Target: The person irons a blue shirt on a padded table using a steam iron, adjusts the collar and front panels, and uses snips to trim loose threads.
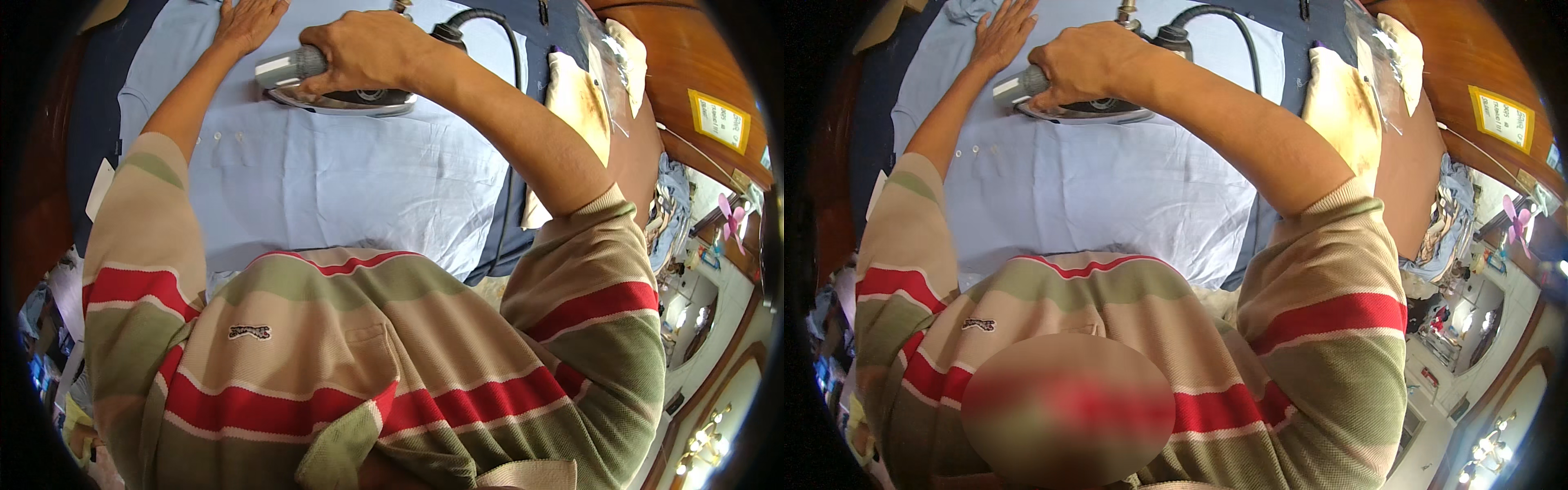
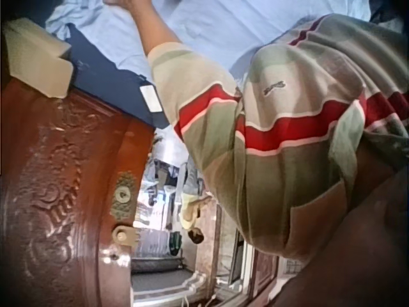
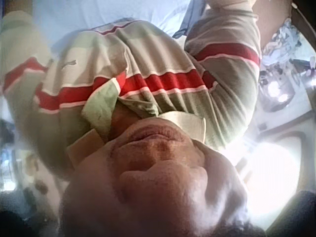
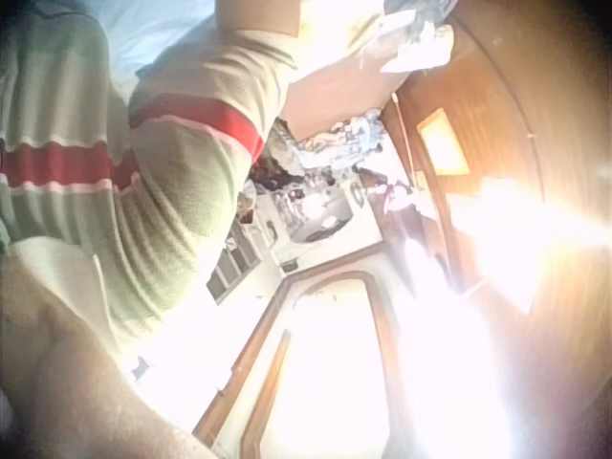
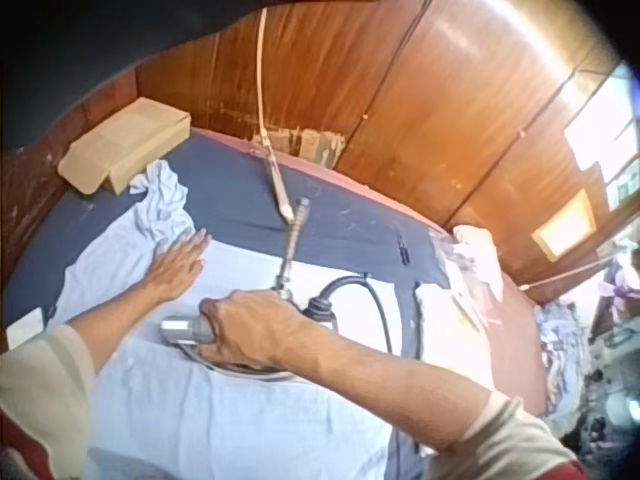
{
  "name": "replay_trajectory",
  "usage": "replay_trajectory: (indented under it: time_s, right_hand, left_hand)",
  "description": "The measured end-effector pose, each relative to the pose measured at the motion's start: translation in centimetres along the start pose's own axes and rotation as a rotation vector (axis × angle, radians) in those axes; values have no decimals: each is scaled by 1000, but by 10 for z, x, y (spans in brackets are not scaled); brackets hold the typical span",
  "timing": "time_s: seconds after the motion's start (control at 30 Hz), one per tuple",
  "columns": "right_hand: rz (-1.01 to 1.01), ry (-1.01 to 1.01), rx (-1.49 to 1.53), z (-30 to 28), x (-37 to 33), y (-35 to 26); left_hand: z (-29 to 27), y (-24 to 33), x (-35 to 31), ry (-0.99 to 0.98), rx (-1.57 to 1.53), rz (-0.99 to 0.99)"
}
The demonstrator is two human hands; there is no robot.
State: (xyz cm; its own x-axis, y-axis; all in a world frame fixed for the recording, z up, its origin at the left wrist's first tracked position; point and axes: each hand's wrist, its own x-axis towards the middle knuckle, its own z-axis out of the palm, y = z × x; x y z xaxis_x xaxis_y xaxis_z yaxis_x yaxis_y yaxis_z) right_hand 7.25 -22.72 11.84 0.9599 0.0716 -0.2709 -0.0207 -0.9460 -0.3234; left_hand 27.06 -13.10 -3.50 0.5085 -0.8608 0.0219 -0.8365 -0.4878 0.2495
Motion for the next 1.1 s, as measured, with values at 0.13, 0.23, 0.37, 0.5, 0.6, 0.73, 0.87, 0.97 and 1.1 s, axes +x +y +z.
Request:
replay_trajectory:
  time_s: [0.13, 0.23, 0.37, 0.5, 0.6, 0.73, 0.87, 0.97, 1.1]
  right_hand:
    - [-20, -84, -86, 1, -25, 12]
    - [34, -117, -114, 2, -82, 47]
    - [211, 2, -96, 4, -159, 105]
    - [379, 81, 56, -2, -175, 119]
    - [148, -11, -63, 0, -173, 108]
    - [381, 96, -18, -3, -153, 116]
    - [647, 233, -1, -24, -138, 175]
    - [660, 367, -28, -35, -123, 237]
    - [591, 294, 127, -40, -96, 229]
  left_hand:
    - [-8, 5, -4, -19, 25, -24]
    - [-7, 5, -2, -15, 0, -30]
    - [-11, 9, -1, -34, -7, -48]
    - [-15, 12, -4, -58, 1, -65]
    - [-13, 11, -2, -56, -4, -56]
    - [-19, 9, -8, -63, -18, -77]
    - [-11, 10, -4, -32, 1, -27]
    - [-8, 7, -5, 6, -85, 0]
    - [-17, 10, -3, -55, 23, -38]
